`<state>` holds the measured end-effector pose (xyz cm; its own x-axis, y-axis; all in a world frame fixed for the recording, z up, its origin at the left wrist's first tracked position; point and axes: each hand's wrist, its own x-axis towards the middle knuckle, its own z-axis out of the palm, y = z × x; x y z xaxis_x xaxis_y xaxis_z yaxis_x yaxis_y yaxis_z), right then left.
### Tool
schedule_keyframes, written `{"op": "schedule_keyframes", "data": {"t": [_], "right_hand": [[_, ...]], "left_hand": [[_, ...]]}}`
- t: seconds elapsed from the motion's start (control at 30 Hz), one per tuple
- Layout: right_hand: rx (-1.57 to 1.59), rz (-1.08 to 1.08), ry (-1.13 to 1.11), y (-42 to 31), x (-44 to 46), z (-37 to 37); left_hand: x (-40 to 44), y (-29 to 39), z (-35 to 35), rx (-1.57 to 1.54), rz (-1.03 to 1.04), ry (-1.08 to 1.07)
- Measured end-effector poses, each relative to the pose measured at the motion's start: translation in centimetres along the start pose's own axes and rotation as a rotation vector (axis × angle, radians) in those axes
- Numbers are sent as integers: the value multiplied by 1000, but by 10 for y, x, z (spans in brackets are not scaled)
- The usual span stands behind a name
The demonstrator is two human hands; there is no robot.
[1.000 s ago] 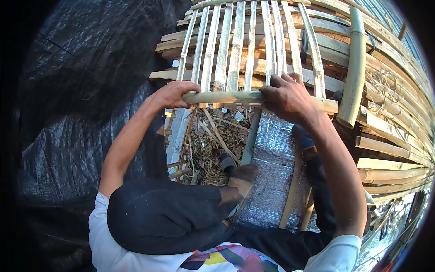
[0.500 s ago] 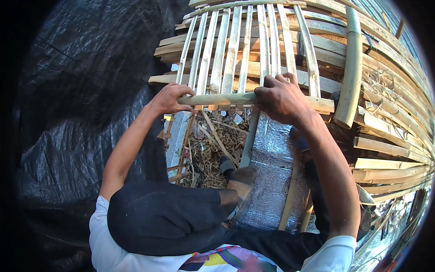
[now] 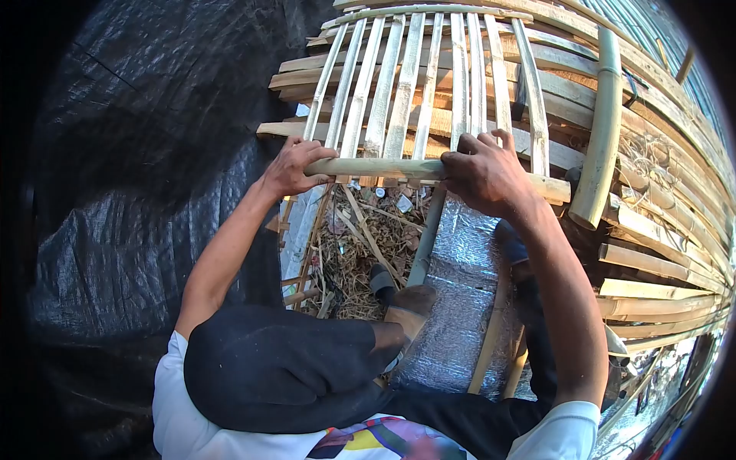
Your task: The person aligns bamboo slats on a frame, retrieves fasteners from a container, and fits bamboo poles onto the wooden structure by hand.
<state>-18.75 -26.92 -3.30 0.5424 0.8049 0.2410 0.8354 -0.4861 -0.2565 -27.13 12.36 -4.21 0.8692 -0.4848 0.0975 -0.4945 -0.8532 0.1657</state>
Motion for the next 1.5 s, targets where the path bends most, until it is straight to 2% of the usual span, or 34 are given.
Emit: {"op": "schedule_keyframes", "data": {"t": [0.07, 0.1, 0.17, 0.3, 0.37, 0.43, 0.47, 0.5, 0.53, 0.63, 0.7, 0.83, 0.97, 1.03, 1.1, 1.17, 1.23, 1.33, 1.5], "right_hand": [[-6, 20, 16, 1, -4, 3], [-11, 16, 11, 0, -6, 4], [-36, 23, -17, 0, -5, 2], [-31, 2, -29, 7, -8, 1], [-46, -6, -29, 5, -12, -6], [-37, 18, -36, 6, -18, -8], [-40, 10, -26, 8, -20, -6], [-48, 12, -32, 7, -21, -8], [-48, 11, -35, 6, -20, -11], [24, -5, 2, 7, -26, -19], [17, -40, 11, 0, -27, -35], [32, 5, 0, -24, -37, -53], [-20, 51, 36, -38, -57, -68], [-14, 89, 5, -35, -66, -74], [-96, 102, 106, -29, -76, -75], [-26, 169, 156, -17, -88, -71], [-79, 276, 115, -8, -98, -71], [-92, 352, 125, 6, -113, -57], [-165, 404, 97, 2, -118, -44]], "left_hand": [[-12, 7, 13, -28, -200, 152], [-17, 4, 25, -33, -203, 158], [-25, -2, 47, 30, -102, 353], [-36, 25, 41, 177, -179, 595], [-45, 9, 65, -124, -435, 736], [-41, 13, 79, -491, -913, 873], [-44, 13, 81, -498, -913, 880], [-42, 26, 65, -1149, -1030, 697], [-39, 33, 56, -1789, -1074, 428], [-36, 35, 71, -1735, -955, 523], [-35, 54, 56, -1712, -942, 655], [-55, 61, 61, -1755, -983, 742], [-57, 76, 56, -1743, -933, 788], [-46, 80, 56, -1791, -876, 755], [-25, 75, 58, -1792, -812, 743], [0, 76, 58, -1751, -754, 661], [29, 76, 67, -1725, -702, 570], [57, 80, 86, -1710, -783, 465], [58, 80, 141, -1789, -832, 459]]}}
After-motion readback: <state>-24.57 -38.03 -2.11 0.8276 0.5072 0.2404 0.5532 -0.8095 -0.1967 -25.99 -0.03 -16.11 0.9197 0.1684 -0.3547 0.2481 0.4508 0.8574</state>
